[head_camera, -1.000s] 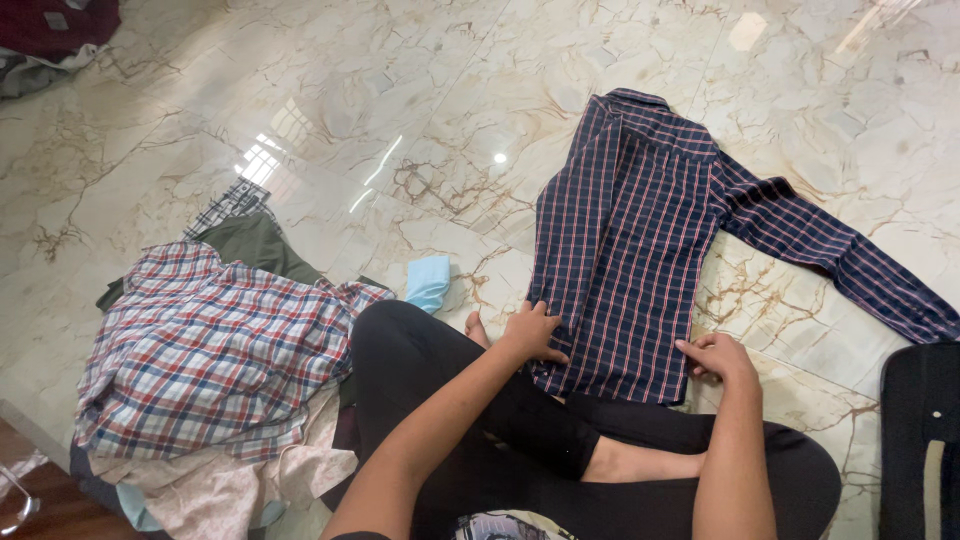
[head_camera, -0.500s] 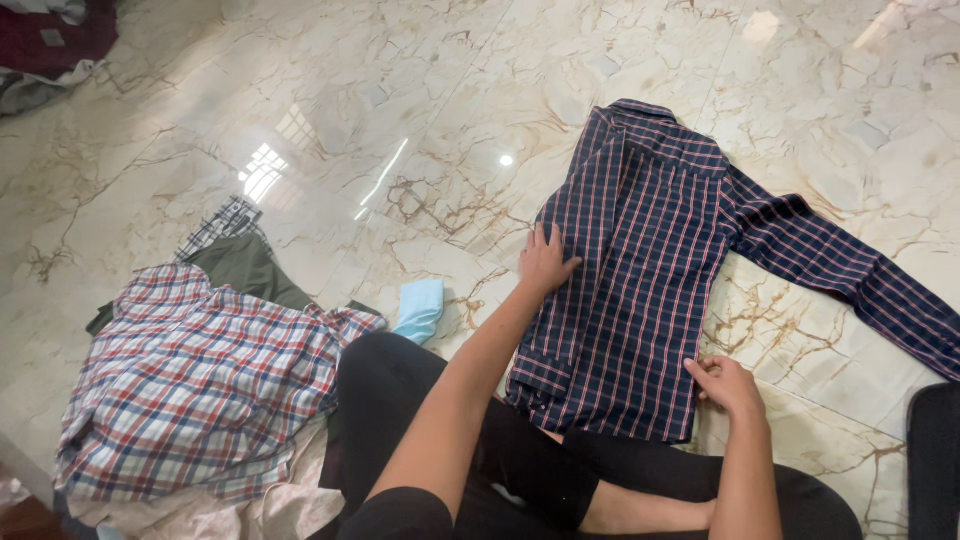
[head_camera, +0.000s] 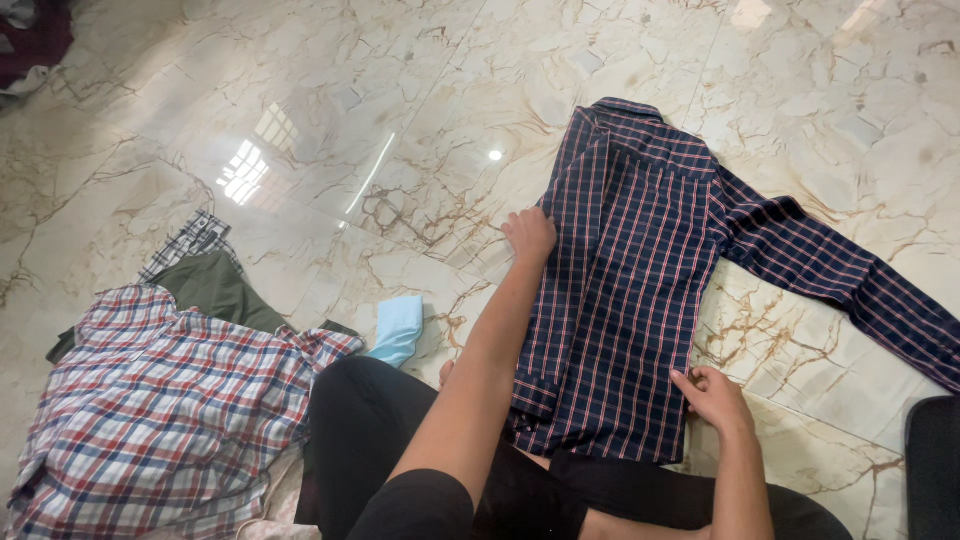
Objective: The person folds a shirt on the floor and places it into an open suitcase.
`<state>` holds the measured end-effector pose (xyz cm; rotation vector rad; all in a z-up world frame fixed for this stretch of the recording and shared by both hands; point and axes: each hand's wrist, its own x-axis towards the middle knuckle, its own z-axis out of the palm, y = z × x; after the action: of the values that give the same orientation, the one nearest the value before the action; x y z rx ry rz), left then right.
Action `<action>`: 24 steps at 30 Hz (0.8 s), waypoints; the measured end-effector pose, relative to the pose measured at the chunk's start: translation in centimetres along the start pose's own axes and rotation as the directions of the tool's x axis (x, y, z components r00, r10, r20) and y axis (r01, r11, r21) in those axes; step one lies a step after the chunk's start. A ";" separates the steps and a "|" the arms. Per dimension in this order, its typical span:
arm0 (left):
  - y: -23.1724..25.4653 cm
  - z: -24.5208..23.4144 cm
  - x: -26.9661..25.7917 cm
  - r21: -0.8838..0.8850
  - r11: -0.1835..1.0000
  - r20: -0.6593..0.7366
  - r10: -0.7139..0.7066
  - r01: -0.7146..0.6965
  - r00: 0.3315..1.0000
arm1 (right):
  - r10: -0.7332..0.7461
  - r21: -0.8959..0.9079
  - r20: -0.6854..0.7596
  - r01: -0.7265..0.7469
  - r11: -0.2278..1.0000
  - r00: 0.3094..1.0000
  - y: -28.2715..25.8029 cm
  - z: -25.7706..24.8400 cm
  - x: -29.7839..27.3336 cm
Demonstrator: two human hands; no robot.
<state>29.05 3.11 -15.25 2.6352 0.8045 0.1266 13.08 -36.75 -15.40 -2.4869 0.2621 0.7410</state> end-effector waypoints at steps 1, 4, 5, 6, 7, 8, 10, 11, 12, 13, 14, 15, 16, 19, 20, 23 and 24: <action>-0.2 0.2 0.4 0.020 1.000 -0.044 0.023 -0.022 0.999 | 0.001 0.001 0.002 -0.001 1.000 1.000 0.0 0.1 0.0; -0.8 0.8 1.2 0.030 0.995 -0.168 0.096 -0.092 0.981 | -0.008 -0.006 0.000 0.008 1.000 1.000 0.0 0.0 0.2; -1.0 0.9 1.4 0.025 0.991 -0.246 0.137 -0.135 0.960 | 0.008 -0.022 0.018 -0.007 1.000 1.000 -0.1 0.1 0.4; -1.1 0.8 1.5 0.023 0.989 -0.245 0.145 -0.143 0.959 | 0.026 -0.040 0.036 -0.025 0.999 0.999 0.0 0.1 0.4; -1.2 0.5 1.5 -0.074 0.991 -0.204 0.091 -0.109 0.975 | 0.031 -0.035 0.030 -0.030 0.999 0.999 0.2 0.2 0.3; -1.1 0.1 1.7 -0.171 0.983 -0.161 0.046 -0.073 0.986 | 0.011 -0.023 0.021 -0.010 1.000 1.000 0.2 0.4 0.4; -1.0 -0.4 1.4 -0.220 0.973 -0.161 0.039 -0.075 0.986 | -0.007 -0.002 0.001 0.007 1.000 1.000 0.2 0.5 0.6; -0.9 -0.5 1.4 -0.266 0.962 -0.159 0.020 -0.063 0.987 | 0.004 -0.006 0.004 -0.004 1.000 1.000 0.1 0.6 0.7; -1.0 -0.5 1.5 -0.267 0.961 -0.160 0.029 -0.072 0.987 | 0.016 -0.013 0.010 -0.016 1.000 1.000 0.2 0.6 0.7; -1.1 -0.4 1.7 -0.399 0.916 -0.121 -0.022 -0.028 0.992 | 0.019 -0.008 0.003 -0.019 1.000 1.000 0.2 0.6 0.7; -1.4 -0.1 1.8 -0.522 0.853 -0.072 -0.070 0.022 0.995 | 0.022 -0.006 0.011 -0.022 1.000 1.000 0.2 0.6 0.7; -1.7 0.1 2.0 -0.524 0.852 -0.072 -0.065 0.017 0.995 | 0.025 -0.005 0.019 -0.025 1.000 1.000 0.2 0.6 0.6; -2.0 0.3 2.1 -0.619 0.780 0.021 -0.100 0.092 0.995 | 0.028 -0.004 0.014 -0.028 1.000 1.000 0.2 0.6 0.5; -2.9 1.0 1.9 -0.614 0.783 0.049 -0.089 0.100 0.995 | 0.014 0.005 0.017 -0.014 1.000 1.000 0.1 0.5 0.6; -3.1 1.1 1.8 -0.511 0.859 -0.018 -0.049 0.033 0.999 | 0.009 0.011 0.018 -0.010 1.000 1.000 0.1 0.6 0.5; -2.9 0.5 1.1 -0.508 0.861 -0.032 -0.039 0.017 0.999 | 0.020 0.018 0.016 -0.020 1.000 1.000 -0.1 0.4 0.6; -2.9 0.2 0.9 -0.505 0.863 -0.032 -0.040 0.018 0.999 | 0.032 0.016 0.023 -0.032 0.999 0.999 -0.3 0.6 0.4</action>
<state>28.35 5.79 -16.52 2.1269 0.7067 0.3375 13.22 -36.20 -15.98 -2.4627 0.2993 0.7769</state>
